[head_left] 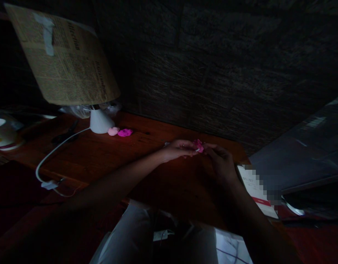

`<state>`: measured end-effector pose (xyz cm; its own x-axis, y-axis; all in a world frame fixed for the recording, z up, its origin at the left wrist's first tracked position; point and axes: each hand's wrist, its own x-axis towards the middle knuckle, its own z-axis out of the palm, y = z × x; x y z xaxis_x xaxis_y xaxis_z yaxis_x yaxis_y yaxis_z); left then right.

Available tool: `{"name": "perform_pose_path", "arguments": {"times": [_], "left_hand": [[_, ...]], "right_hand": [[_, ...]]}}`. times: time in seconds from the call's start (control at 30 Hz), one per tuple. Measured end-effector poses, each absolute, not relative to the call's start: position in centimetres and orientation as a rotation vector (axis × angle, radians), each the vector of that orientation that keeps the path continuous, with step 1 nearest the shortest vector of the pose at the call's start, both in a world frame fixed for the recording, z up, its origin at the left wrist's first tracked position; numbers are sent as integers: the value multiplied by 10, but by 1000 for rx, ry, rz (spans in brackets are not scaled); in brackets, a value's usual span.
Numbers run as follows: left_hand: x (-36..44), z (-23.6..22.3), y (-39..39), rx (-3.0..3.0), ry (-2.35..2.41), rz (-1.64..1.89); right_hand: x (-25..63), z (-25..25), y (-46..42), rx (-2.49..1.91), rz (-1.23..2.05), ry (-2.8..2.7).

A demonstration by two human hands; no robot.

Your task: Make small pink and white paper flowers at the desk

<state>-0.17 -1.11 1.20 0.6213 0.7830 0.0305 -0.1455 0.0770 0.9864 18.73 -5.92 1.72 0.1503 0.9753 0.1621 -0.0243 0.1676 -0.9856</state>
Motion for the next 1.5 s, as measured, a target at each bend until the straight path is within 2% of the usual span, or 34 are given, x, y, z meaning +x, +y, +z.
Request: {"name": "perform_pose_path", "arguments": {"times": [0.3,0.6,0.87,1.1,1.27,1.5], "left_hand": [[-1,4,-8,1463,610,737],[-3,-4,-12,2355,474,597],[-4,0,-8,2069,673,811],[1,-3,-4,1752,664,961],[2,-2,-4,1765,689,972],[1,2,-9,1850,705,974]], "right_hand": [[189,15,-58,-1152,1027,-1103],[188,18,-61,-1214,1036,-1249],[178,22,-64,-1168,1090,-1233],[180,19,-63,-1218,1017,-1321],[180,16,-63,-1282,1018,-1313],[176,16,-63,-1142,1087,-1220]]}}
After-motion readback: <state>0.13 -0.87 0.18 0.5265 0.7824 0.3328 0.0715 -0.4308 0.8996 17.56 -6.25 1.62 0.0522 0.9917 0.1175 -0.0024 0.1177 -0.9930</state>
